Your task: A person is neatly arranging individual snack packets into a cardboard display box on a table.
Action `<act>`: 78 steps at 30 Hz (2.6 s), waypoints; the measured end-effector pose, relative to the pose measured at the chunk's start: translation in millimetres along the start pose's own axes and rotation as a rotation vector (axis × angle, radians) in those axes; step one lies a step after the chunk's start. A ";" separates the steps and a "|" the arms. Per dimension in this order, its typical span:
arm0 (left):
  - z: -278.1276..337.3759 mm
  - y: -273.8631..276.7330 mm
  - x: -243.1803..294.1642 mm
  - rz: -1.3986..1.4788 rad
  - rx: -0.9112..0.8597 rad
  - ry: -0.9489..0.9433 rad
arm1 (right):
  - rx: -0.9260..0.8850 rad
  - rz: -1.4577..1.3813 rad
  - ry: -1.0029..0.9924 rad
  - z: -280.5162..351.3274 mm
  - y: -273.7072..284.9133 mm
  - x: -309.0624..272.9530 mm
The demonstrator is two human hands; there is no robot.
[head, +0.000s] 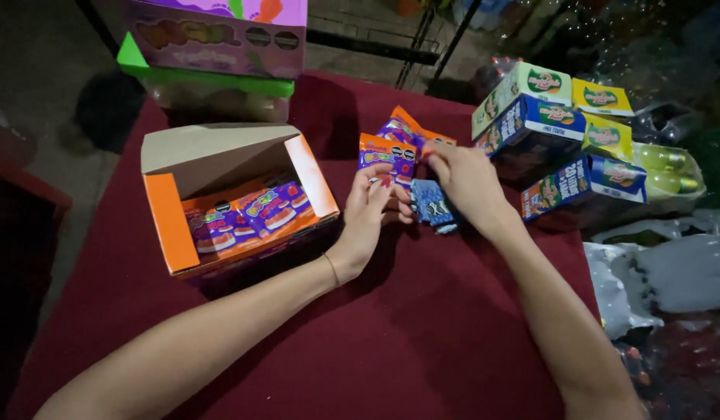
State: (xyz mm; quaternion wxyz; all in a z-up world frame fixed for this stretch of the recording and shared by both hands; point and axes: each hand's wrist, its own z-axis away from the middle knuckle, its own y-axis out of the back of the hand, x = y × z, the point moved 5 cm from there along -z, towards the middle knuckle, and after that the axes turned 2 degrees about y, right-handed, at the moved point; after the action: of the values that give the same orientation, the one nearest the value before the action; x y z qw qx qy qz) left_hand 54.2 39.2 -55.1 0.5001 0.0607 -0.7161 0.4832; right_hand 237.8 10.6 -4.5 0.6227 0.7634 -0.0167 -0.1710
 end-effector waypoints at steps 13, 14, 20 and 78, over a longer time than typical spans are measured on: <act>5.6 -7.4 4.4 0.175 0.118 0.116 | 0.107 -1.210 -0.153 28.1 28.6 -77.8; 9.5 -8.9 4.0 0.199 0.149 0.178 | 0.160 -1.092 -0.062 27.6 30.8 -69.0; 16.4 -5.6 26.5 -0.029 0.352 0.167 | 0.167 -0.449 0.207 63.2 43.4 -50.2; 12.8 -26.0 32.1 0.351 0.307 0.436 | 0.125 0.142 0.468 92.9 -8.6 -73.9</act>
State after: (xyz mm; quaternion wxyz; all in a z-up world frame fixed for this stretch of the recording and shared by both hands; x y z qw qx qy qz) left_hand 44.8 28.6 -14.3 0.5359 -0.0941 -0.5103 0.6660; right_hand 140.4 -57.6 -10.3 0.5716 0.8161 0.0638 0.0559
